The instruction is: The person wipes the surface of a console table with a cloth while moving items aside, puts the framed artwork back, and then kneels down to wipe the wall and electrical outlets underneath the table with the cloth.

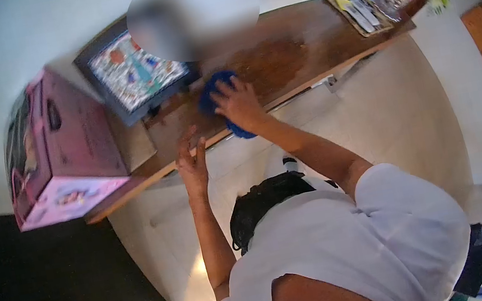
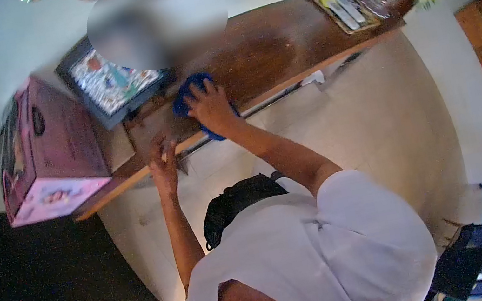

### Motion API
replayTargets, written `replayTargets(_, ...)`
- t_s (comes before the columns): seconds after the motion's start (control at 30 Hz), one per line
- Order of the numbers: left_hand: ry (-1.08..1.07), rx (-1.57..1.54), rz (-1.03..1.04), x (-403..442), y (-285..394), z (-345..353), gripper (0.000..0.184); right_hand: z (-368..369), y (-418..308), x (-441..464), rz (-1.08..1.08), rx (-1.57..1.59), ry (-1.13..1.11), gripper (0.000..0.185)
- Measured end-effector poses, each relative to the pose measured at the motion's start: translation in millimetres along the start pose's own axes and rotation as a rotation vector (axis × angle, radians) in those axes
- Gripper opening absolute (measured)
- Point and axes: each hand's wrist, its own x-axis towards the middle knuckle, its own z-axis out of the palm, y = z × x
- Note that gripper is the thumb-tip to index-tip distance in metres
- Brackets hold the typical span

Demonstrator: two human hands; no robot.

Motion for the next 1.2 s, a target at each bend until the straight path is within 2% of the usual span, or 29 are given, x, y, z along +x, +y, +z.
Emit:
replayTargets(0.03,-0.040,0.032,0.005,9,10,20,0.032,12,11,-15,-0.063,-0.008,0.023,0.039)
replayTargets(0.07,-0.094,0.035,0.075,17,5,44,0.042,16,27,-23,-0.130,-0.014,0.045,0.037)
replayTargets(0.17,-0.131,0.167,0.148,31,7,110,0.050,4,90,-34,-0.071,-0.046,-0.060,0.036)
replayTargets(0.27,-0.171,0.248,0.175,35,16,161,0.056,-16,225,-46,0.176,-0.138,-0.021,0.034)
replayTargets(0.33,-0.215,0.361,0.170,31,21,191,0.057,-31,325,-60,0.249,-0.327,0.139,0.034)
replayTargets(0.4,-0.277,0.482,0.159,37,32,224,0.058,-52,378,-63,0.397,-0.397,0.176,0.031)
replayTargets(0.5,-0.300,0.448,0.142,43,41,274,0.064,-59,356,-31,0.370,-0.403,-0.027,0.028)
replayTargets(0.57,-0.216,0.327,0.141,44,51,303,0.068,-15,322,-23,0.153,-0.210,0.098,0.027)
replayTargets(0.6,-0.179,0.268,0.139,45,54,313,0.070,-13,292,-18,0.091,-0.141,-0.008,0.028)
replayTargets(0.67,-0.070,0.136,0.155,48,60,326,0.072,3,260,-14,-0.050,0.002,0.097,0.026)
replayTargets(0.7,-0.017,0.070,0.165,50,62,331,0.073,-2,270,-10,-0.049,-0.010,0.048,0.028)
replayTargets(0.77,-0.074,0.107,0.142,56,59,331,0.073,-13,296,3,-0.050,-0.041,-0.056,0.033)
replayTargets(0.87,-0.123,0.216,0.114,61,58,330,0.071,-10,375,30,0.164,-0.153,0.067,0.027)
replayTargets(0.93,-0.123,0.236,0.068,63,65,331,0.070,-5,423,50,0.214,-0.138,0.185,0.026)
replayTargets(1.03,-0.102,0.277,0.056,66,62,336,0.069,-11,437,83,0.348,-0.208,0.063,0.031)
replayTargets(1.07,-0.090,0.295,0.058,69,61,342,0.068,-17,431,92,0.398,-0.290,-0.082,0.032)
replayTargets(1.2,-0.094,0.289,0.059,86,63,357,0.067,-10,425,60,0.180,-0.276,0.046,0.035)
